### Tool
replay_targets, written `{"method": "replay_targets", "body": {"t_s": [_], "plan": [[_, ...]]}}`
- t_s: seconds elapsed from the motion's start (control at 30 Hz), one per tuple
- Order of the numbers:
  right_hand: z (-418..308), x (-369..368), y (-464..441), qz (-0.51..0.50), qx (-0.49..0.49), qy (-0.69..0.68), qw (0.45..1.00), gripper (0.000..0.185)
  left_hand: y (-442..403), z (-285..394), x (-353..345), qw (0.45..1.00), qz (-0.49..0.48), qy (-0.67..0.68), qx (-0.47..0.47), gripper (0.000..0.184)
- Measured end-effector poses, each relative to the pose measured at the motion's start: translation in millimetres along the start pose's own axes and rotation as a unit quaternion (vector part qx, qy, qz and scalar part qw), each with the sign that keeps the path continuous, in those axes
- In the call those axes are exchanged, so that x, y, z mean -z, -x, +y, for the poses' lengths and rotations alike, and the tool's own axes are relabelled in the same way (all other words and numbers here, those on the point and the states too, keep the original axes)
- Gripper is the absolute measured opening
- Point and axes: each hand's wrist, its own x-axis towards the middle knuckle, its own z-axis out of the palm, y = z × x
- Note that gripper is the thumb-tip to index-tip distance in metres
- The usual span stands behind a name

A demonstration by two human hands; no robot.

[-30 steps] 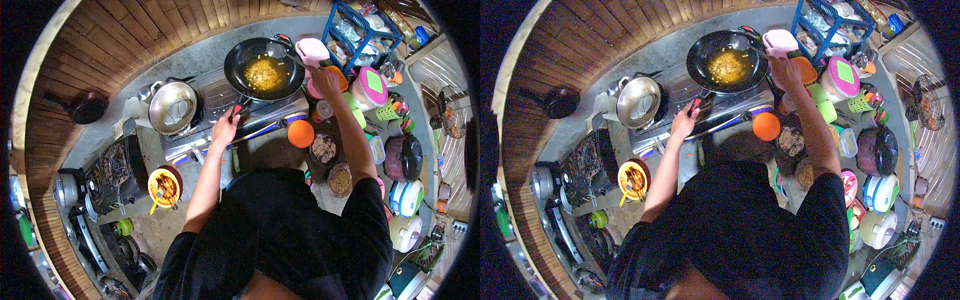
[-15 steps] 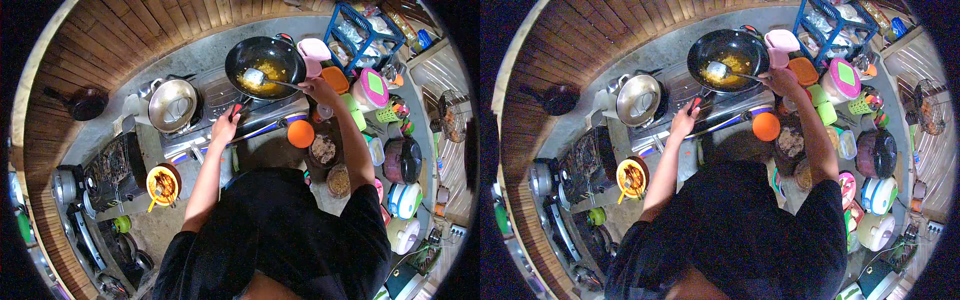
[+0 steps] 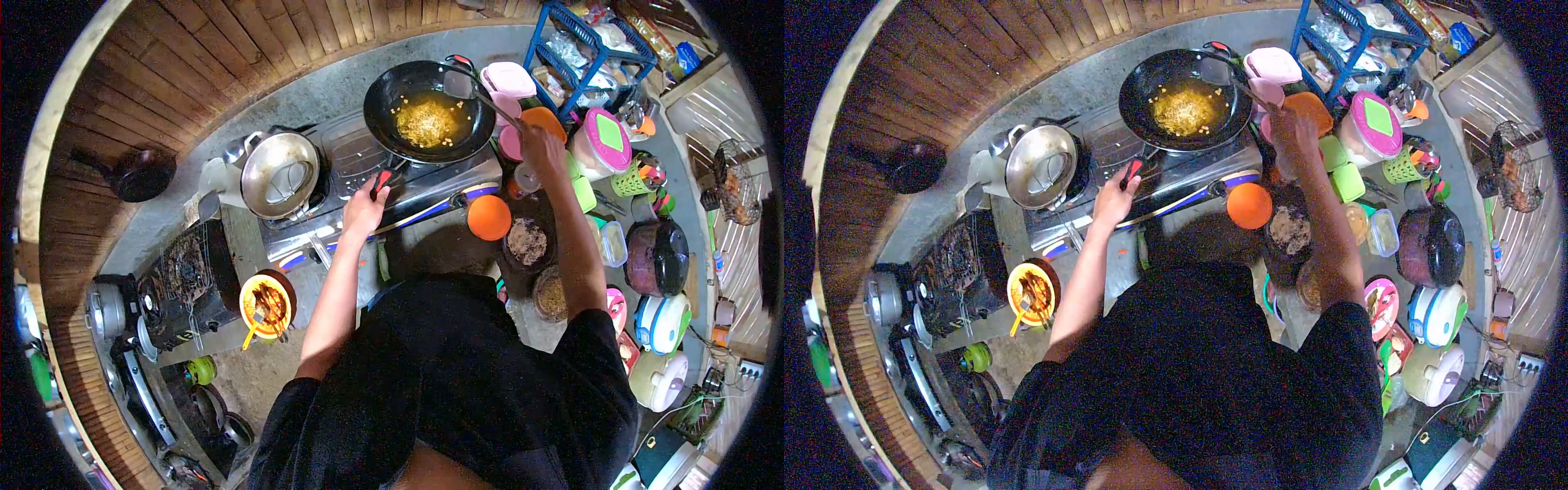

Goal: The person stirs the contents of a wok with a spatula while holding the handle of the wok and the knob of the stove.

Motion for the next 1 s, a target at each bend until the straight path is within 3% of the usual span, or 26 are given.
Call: {"method": "replay_targets", "body": {"t_s": [0.1,0.17,0.3,0.37,0.47,0.6,0.77,0.87,1.0], "plan": [[-9.6,-10.8,12.3,0.008,-0.021,-0.015,1.000,0.021,3.9,5.8,5.0,0.999,-0.011,-0.026,0.014,0.053],[-12.3,-21.8,18.9,-0.045,-0.046,-0.020,0.998,0.018,5.6,6.6,6.3,0.999,-0.012,-0.040,0.017,0.053],[-26.0,-18.2,33.4,-0.050,-0.058,-0.057,0.995,0.019,9.5,-5.7,1.9,1.000,0.017,-0.010,-0.021,0.052],[-33.8,-16.7,33.5,-0.143,-0.110,-0.108,0.978,0.020,10.3,-10.7,-0.8,0.999,0.031,0.001,-0.033,0.052],[-52.6,2.6,43.6,-0.113,-0.036,-0.175,0.977,0.023,10.6,-14.5,-4.0,0.997,0.041,0.013,-0.061,0.051],[-68.3,0.2,44.1,-0.143,-0.073,-0.194,0.968,0.025,15.0,-10.9,-1.6,0.995,0.037,0.056,-0.076,0.046],[-66.7,-19.3,46.0,-0.006,-0.087,-0.261,0.962,0.026,16.0,-10.5,-3.3,0.989,0.063,0.058,-0.122,0.044],[-70.9,4.9,42.0,-0.030,-0.148,-0.199,0.968,0.028,18.0,-7.9,-1.4,0.981,0.080,0.076,-0.161,0.041],[-50.0,-25.6,35.5,0.012,-0.148,-0.155,0.977,0.028,14.2,-12.7,-5.3,0.987,0.061,0.075,-0.129,0.038]]}}
